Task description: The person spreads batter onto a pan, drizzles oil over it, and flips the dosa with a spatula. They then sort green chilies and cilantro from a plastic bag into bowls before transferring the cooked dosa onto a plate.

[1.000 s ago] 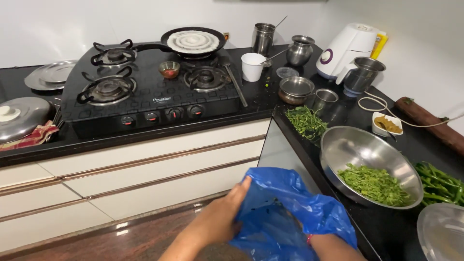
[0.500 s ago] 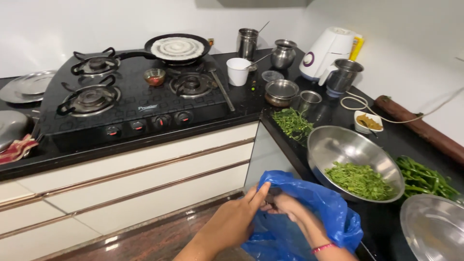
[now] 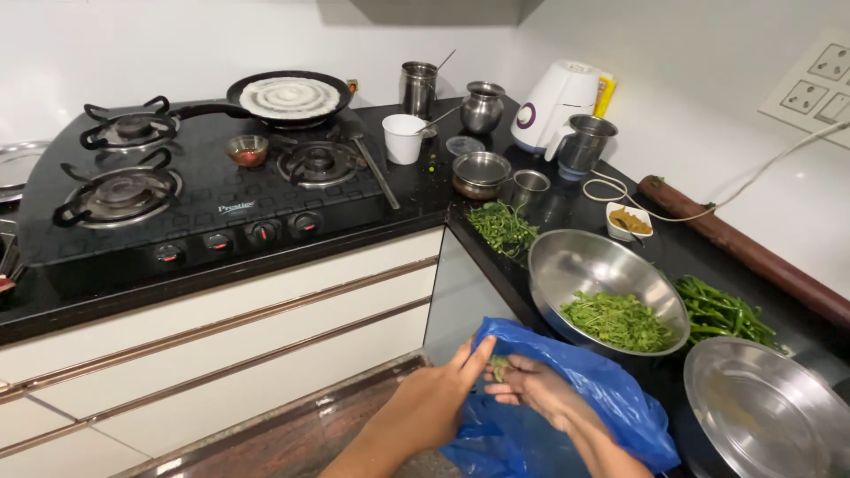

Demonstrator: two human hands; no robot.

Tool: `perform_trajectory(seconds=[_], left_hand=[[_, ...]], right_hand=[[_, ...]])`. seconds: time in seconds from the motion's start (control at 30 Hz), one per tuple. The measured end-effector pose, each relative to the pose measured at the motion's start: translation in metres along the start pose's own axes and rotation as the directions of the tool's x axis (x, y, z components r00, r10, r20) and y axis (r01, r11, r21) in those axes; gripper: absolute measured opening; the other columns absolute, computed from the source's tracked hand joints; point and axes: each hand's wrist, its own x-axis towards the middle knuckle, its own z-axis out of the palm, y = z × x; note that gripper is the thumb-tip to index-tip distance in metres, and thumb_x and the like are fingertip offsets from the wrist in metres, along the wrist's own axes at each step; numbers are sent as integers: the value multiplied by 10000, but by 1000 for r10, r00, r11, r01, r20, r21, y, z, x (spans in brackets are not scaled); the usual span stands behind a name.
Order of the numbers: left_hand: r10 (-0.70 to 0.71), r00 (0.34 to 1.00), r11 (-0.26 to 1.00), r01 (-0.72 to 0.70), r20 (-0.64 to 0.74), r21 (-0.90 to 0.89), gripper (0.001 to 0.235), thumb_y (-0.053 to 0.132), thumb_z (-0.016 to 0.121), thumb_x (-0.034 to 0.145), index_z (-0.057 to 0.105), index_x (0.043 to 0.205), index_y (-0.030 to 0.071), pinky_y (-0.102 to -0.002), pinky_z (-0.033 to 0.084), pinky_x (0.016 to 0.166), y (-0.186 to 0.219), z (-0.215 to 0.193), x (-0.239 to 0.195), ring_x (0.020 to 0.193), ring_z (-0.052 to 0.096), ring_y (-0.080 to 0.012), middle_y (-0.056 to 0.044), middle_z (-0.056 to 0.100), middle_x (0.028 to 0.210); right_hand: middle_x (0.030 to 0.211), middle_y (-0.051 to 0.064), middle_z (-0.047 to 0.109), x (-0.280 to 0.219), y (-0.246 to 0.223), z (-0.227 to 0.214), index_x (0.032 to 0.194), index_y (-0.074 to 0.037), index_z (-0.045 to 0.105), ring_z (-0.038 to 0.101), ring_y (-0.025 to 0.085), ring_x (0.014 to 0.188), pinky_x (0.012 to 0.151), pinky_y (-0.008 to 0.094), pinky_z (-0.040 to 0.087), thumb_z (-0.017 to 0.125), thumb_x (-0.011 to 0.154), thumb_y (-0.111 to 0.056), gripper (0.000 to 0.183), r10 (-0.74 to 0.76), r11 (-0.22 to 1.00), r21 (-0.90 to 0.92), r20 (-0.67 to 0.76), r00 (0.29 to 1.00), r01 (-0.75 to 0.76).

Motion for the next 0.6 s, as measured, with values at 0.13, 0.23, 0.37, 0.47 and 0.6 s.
perform_trajectory(seconds=[0.13, 0.23, 0.37, 0.47, 0.6], left_hand=[[94, 995, 994, -92, 16, -65, 1073, -79, 692, 665, 200, 1612, 35, -479, 550, 768, 12, -4, 0, 947, 675, -455, -272, 420, 1548], [174, 984, 977, -169, 25, -128, 1040, -100, 672, 694, 228, 1626, 34, -474, 531, 900, 25, -13, -3, 1084, 650, -472, -326, 435, 1514], [268, 963, 940, -254, 33, -228, 954, -121, 599, 761, 255, 1637, 39, -474, 484, 1023, 37, -28, -6, 1214, 616, -471, -361, 462, 1503], [312, 946, 929, -284, 89, -239, 892, -88, 579, 807, 268, 1632, 53, -481, 482, 1003, 43, -41, 6, 1214, 605, -477, -363, 446, 1517], [350, 926, 920, -311, 141, -240, 865, -69, 559, 850, 251, 1650, 50, -474, 494, 1003, 40, -42, 20, 1220, 604, -475, -369, 436, 1519]], right_hand=[[1338, 134, 674, 47, 45, -18, 1385, -61, 538, 700, 272, 1174, 984, 395, 567, 488, 983, -205, 429, 51, 992, 123, -174, 983, -30], [1306, 130, 682, 82, 74, -17, 1355, -61, 554, 700, 265, 1140, 954, 390, 566, 497, 976, -188, 404, 21, 995, 96, -175, 984, -4], [1262, 125, 692, 126, 92, -12, 1315, -60, 576, 699, 257, 1095, 914, 383, 565, 508, 965, -166, 371, -19, 998, 59, -171, 985, 29], [1229, 122, 699, 152, 84, 3, 1285, -60, 592, 699, 250, 1061, 884, 378, 565, 517, 958, -149, 347, -51, 998, 30, -160, 986, 57], [1185, 117, 709, 172, 61, 23, 1245, -60, 614, 698, 242, 1016, 845, 371, 564, 528, 947, -126, 317, -92, 996, -10, -148, 985, 91]])
